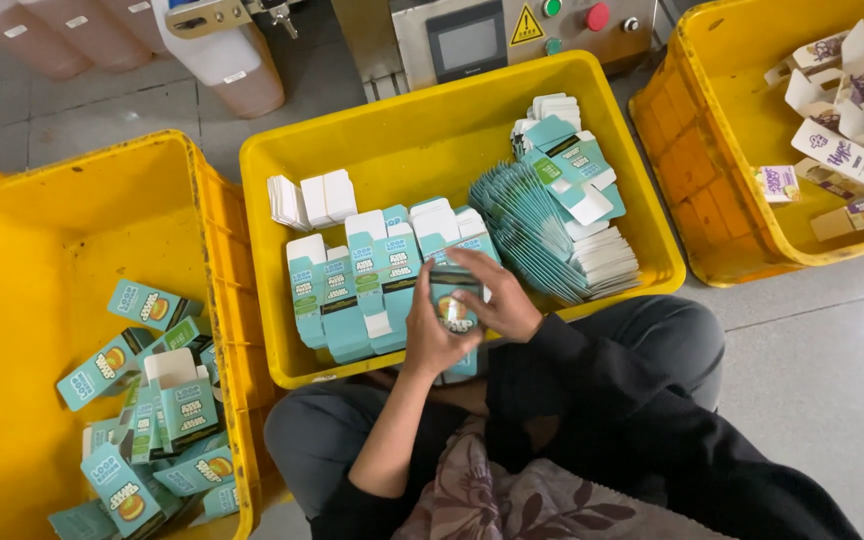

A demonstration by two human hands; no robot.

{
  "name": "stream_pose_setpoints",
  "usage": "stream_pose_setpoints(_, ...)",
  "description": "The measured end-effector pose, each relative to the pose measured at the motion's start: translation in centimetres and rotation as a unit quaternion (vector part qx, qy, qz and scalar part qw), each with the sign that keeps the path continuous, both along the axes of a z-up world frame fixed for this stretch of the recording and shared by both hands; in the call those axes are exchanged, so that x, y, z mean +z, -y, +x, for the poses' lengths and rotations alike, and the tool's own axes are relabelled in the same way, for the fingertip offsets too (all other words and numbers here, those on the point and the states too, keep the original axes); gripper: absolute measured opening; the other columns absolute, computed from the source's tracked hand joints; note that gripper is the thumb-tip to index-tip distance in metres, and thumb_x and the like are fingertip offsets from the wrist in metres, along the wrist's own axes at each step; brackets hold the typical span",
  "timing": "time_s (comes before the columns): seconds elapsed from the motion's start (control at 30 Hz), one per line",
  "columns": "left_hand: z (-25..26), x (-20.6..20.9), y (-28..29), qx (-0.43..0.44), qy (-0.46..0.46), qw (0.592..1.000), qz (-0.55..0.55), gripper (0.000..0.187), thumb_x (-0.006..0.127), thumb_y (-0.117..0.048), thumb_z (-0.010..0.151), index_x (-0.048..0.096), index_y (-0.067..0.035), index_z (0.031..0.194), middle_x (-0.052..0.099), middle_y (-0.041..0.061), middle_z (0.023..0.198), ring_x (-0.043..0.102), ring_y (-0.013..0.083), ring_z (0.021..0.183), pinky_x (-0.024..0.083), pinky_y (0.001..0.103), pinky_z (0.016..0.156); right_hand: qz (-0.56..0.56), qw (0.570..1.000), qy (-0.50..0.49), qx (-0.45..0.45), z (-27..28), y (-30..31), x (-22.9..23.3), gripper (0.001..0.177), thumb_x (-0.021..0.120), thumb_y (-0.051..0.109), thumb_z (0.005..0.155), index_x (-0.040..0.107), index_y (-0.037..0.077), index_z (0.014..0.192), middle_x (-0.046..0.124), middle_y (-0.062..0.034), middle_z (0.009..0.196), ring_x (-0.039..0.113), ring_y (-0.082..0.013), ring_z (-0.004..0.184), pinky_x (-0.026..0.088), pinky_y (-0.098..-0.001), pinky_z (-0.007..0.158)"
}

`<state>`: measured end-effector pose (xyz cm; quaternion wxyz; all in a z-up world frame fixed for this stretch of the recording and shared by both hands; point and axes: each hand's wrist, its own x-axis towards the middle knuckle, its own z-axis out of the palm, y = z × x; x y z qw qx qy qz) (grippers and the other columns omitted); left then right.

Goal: Folding flat cardboard templates into finished boxes and placing them into a collection bin.

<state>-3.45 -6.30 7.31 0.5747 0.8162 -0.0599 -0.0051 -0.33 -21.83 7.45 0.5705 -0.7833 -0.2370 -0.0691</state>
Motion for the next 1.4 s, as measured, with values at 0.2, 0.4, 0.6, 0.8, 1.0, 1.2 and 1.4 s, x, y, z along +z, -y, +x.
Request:
stream_pose_setpoints(0.2,1.9,-5.2,-4.0,0.086,-0.029,0.969,-0.228,0.116,0.092,-0.014,0.067,0.019,-0.008,0.157,0.046,0.034,0.141,0.060,0.0460,0.119,0.054,0.061,0.099,0.096,0.988,-0.068,-0.096,3.0,4.0,-2.5,0.039,0.055,0.007,0.108,0.057,0.007,0.147,0.061,-0.0183,0.143,0.056,-0.0389,0.133,0.049,-0.0553,0.103)
stream_pose_setpoints(0.4,1.2,-1.8,-2.4,0.063,-0.018,0.984,-0.167,0.116,0.083,-0.012,0.061,0.019,-0.008,0.158,0.054,0.037,0.123,0.069,0.0414,0.091,0.058,0.060,0.083,0.025,0.997,-0.074,-0.021,1.0,0.3,0.1,0.050,0.068,0.006,0.099,0.058,0.012,0.147,0.059,-0.0167,0.144,0.058,-0.0425,0.130,0.054,-0.0567,0.097)
stream_pose_setpoints(0.6,0.5,-0.6,-2.4,0.052,-0.022,0.987,-0.148,0.113,0.079,-0.009,0.062,0.017,-0.007,0.157,0.062,0.032,0.117,0.071,0.0427,0.092,0.057,0.059,0.082,0.000,0.996,-0.079,0.033,1.4,-1.0,0.7,0.041,0.069,0.008,0.098,0.064,0.015,0.139,0.065,-0.0134,0.136,0.066,-0.0417,0.119,0.056,-0.0567,0.091)
stream_pose_setpoints(0.8,2.3,-3.2,-4.3,0.112,-0.077,0.949,-0.286,0.109,0.085,-0.027,0.080,0.011,-0.007,0.157,0.051,0.031,0.131,0.063,0.0430,0.113,0.056,0.059,0.097,-0.039,0.995,-0.092,-0.017,3.7,3.1,2.2,0.051,0.072,0.014,0.100,0.053,0.012,0.147,0.054,-0.0208,0.147,0.057,-0.0486,0.128,0.051,-0.0647,0.096)
stream_pose_setpoints(1.0,5.0,-7.9,-9.8,0.206,-0.231,0.727,-0.613,0.058,0.055,-0.050,0.101,0.046,-0.010,0.142,0.069,0.014,0.116,0.073,0.0298,0.099,0.063,0.048,0.086,-0.238,0.970,-0.047,-0.004,4.1,6.2,-3.3,0.044,0.087,0.019,0.082,0.072,0.008,0.122,0.069,-0.0180,0.121,0.068,-0.0408,0.115,0.057,-0.0520,0.093)
stream_pose_setpoints(1.2,5.4,-10.1,-11.0,0.263,-0.239,0.702,-0.618,0.051,0.065,-0.055,0.095,0.056,-0.012,0.121,0.072,0.005,0.098,0.073,0.0223,0.080,0.066,0.040,0.070,-0.273,0.958,-0.082,-0.029,3.5,6.5,-7.7,0.052,0.090,0.025,0.077,0.071,0.007,0.122,0.066,-0.0159,0.111,0.068,-0.0382,0.100,0.058,-0.0485,0.087)
stream_pose_setpoints(1.4,5.2,-9.5,-10.5,0.277,-0.245,0.705,-0.606,0.055,0.067,-0.057,0.093,0.054,-0.011,0.120,0.070,0.005,0.094,0.072,0.0215,0.077,0.066,0.040,0.070,-0.238,0.953,-0.160,-0.100,4.5,7.1,-12.5,0.042,0.096,0.021,0.069,0.075,0.015,0.105,0.066,-0.0034,0.088,0.070,-0.0241,0.074,0.059,-0.0388,0.069)
